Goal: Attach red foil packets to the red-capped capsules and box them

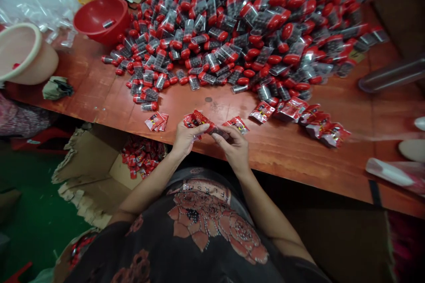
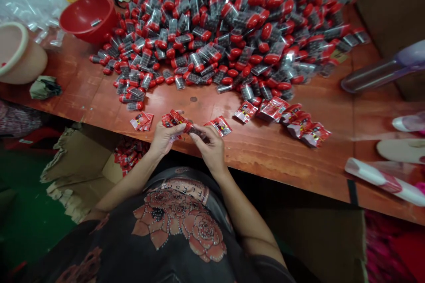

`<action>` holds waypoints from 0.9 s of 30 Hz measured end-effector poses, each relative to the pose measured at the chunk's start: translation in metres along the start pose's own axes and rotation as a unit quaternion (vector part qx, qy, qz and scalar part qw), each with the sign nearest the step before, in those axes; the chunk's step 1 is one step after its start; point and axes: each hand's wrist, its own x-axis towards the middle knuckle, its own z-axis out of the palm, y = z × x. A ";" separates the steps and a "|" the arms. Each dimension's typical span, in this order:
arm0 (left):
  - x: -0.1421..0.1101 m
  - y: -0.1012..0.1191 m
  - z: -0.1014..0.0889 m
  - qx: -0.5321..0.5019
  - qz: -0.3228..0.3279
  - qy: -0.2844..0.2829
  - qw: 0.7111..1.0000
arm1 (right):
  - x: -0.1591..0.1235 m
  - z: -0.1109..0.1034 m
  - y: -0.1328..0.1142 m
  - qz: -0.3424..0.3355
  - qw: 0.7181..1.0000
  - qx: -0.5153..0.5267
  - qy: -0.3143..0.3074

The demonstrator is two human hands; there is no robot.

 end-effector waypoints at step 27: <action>0.007 -0.017 -0.001 -0.043 -0.042 -0.005 0.998 | 0.003 0.004 0.034 0.156 0.976 0.152 -0.001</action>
